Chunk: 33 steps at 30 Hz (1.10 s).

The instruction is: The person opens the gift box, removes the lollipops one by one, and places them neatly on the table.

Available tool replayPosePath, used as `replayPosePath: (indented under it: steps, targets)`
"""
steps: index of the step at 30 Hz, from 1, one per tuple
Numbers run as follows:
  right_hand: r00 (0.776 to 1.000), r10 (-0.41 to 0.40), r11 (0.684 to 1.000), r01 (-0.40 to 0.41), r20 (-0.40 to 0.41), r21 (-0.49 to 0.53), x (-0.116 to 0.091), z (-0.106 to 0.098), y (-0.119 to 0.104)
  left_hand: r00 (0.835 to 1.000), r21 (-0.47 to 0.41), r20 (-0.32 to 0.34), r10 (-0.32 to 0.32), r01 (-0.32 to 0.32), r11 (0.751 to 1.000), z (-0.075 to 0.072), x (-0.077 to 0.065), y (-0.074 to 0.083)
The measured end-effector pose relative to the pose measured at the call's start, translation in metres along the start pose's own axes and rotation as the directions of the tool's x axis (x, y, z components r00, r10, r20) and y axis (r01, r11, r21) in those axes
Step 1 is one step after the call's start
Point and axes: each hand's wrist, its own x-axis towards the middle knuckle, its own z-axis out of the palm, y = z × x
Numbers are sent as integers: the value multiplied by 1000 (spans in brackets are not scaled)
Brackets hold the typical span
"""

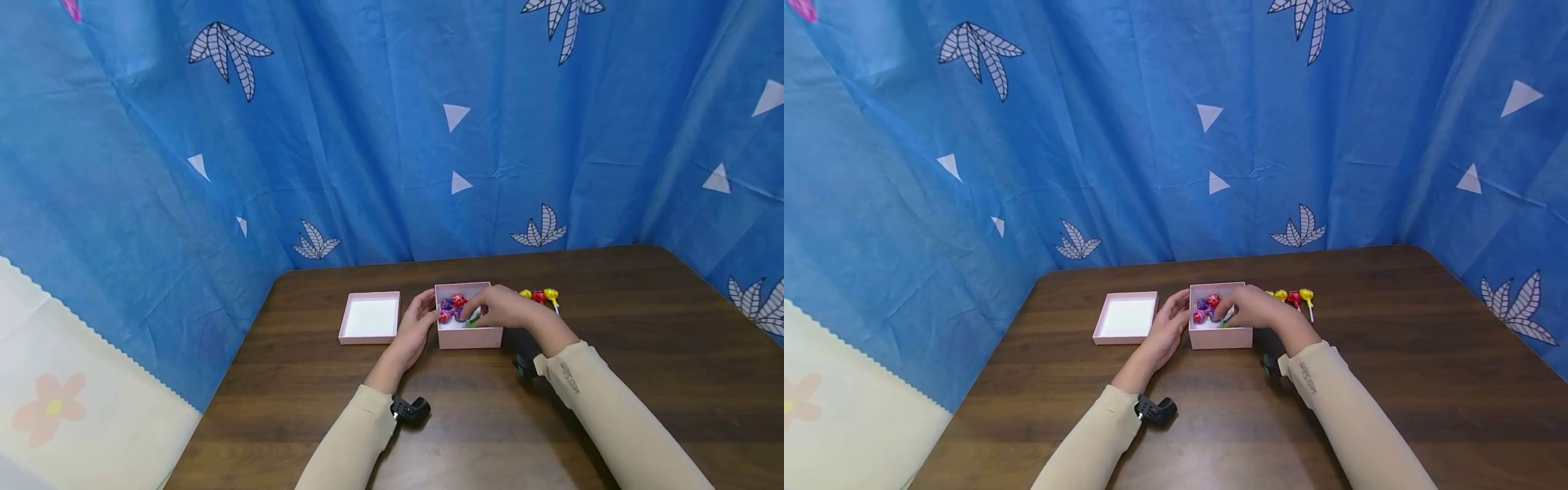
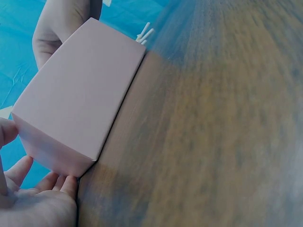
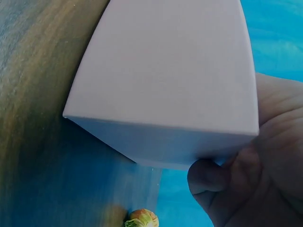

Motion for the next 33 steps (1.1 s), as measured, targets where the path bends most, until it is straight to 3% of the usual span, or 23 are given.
replayPosePath:
  steps: [7,20,33]
  targets:
    - [999,1,999,0,36,-38,3,-1,-1,1000,5,0,0,0,1000,0,1,1]
    - [1000,-16,996,18,25,-89,6,4,1,1000,17,-8,-10,10,1000,-1,0,0]
    - [999,18,994,-21,-31,-108,2,6,-4,1000,8,2,-12,12,1000,0,-1,1]
